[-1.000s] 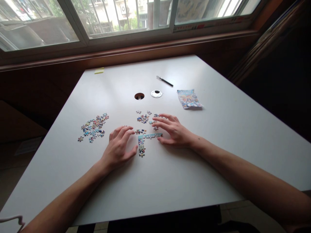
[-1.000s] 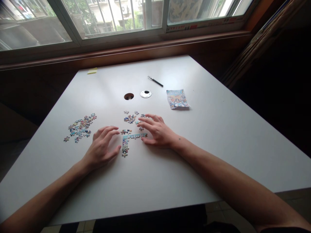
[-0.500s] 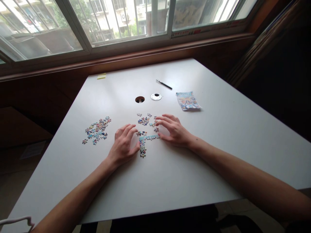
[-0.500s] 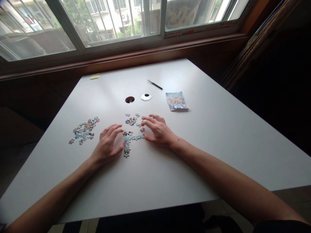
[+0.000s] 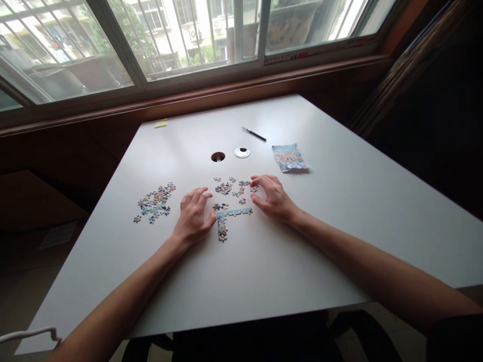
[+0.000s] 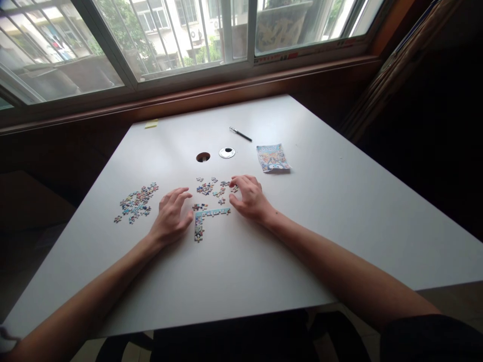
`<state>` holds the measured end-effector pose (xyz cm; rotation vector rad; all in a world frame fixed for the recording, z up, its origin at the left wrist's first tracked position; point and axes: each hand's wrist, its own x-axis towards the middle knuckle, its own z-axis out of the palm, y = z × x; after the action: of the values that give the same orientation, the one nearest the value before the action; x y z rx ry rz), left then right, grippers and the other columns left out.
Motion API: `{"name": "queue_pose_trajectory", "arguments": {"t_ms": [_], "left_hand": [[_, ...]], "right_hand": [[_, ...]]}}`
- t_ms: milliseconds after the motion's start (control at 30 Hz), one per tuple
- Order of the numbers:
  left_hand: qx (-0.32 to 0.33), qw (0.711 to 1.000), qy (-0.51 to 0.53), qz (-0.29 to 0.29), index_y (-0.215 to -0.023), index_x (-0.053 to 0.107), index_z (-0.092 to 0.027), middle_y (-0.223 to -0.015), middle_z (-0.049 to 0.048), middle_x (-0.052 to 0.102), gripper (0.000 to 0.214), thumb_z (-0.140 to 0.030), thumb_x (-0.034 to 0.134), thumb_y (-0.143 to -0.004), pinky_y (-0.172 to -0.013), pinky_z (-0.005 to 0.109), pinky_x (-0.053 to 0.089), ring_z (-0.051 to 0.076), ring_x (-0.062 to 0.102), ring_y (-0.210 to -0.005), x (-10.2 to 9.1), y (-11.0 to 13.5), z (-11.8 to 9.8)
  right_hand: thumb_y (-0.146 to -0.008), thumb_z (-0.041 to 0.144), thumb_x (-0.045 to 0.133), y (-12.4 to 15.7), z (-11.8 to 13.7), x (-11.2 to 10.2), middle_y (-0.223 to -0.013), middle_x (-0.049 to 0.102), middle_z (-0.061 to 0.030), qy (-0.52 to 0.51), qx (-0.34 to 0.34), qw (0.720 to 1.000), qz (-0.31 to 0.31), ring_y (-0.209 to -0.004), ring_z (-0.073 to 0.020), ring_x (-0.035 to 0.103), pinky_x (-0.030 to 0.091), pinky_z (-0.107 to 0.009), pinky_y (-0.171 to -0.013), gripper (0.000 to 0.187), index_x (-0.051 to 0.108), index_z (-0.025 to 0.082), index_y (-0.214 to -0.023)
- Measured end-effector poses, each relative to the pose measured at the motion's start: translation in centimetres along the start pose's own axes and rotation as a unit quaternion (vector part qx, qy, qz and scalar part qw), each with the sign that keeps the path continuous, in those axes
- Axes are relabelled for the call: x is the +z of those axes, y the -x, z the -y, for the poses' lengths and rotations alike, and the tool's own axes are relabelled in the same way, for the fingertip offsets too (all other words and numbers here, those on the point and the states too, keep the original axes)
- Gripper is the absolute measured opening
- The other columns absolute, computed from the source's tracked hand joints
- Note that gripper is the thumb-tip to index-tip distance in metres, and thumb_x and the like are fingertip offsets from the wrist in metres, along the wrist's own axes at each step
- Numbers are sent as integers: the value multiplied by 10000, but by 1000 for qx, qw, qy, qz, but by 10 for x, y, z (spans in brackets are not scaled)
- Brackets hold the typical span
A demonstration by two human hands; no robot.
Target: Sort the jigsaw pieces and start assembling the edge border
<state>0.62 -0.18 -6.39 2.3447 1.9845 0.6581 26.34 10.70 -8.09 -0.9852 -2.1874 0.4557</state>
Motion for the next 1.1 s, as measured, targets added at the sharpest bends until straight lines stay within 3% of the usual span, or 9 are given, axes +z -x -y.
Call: {"name": "queue_pose_trajectory", "arguments": {"t_ms": [267, 400, 633, 800, 900, 1100], "left_hand": [[18, 1000, 2, 21, -1182, 574, -231, -1448, 72, 550, 305, -297, 495, -896, -1200, 525, 231, 290, 385, -1423, 4, -17, 5], [39, 999, -4, 28, -1305, 562, -263, -1487, 44, 522, 405, -320, 474, -914, -1208, 526, 214, 282, 376, -1431, 9, -28, 10], [-3, 1000, -17, 11, -1417, 509, -305, -1510, 65, 480, 484, -375, 480, -939, -1186, 556, 245, 309, 389, -1416, 14, -42, 11], [-17, 1000, -7, -24, -1149, 668, -286, -1407, 65, 566, 269, -386, 510, -955, -1155, 554, 291, 305, 469, -1336, 19, -47, 17], [-27, 999, 12, -40, -983, 663, -243, -1306, 75, 624, 172, -363, 551, -929, -1122, 530, 337, 298, 523, -1257, 21, -48, 21], [-35, 998, 28, -44, -942, 589, -228, -1175, 84, 652, 141, -209, 580, -803, -1055, 508, 390, 302, 550, -1149, 20, -47, 22]], "right_hand": [[-823, 261, 585, 0, 3, 0, -1201, 683, -110, -5, 21, 1000, -8, -1179, -324, 539, 415, -512, -1026, 218, 628, 211, -1031], [-816, 260, 584, 0, 1, 0, -1177, 692, -105, -1, 16, 1000, -8, -1163, -327, 549, 416, -518, -1019, 227, 632, 214, -1034], [-824, 276, 574, -1, 1, 1, -1140, 697, -101, -1, 17, 1000, -11, -1149, -324, 560, 419, -511, -1020, 235, 640, 221, -1042], [-823, 277, 568, -1, 1, 1, -1140, 697, -104, 1, 23, 1000, -7, -1145, -325, 559, 421, -511, -1018, 240, 642, 219, -1044], [-822, 271, 573, -1, 1, 0, -1133, 698, -100, -1, 27, 1000, -6, -1147, -318, 560, 424, -497, -1019, 229, 637, 219, -1036], [-823, 258, 578, -1, 0, 0, -1118, 699, -89, -8, 23, 1000, -9, -1147, -310, 563, 423, -488, -1029, 222, 629, 226, -1036]]}}
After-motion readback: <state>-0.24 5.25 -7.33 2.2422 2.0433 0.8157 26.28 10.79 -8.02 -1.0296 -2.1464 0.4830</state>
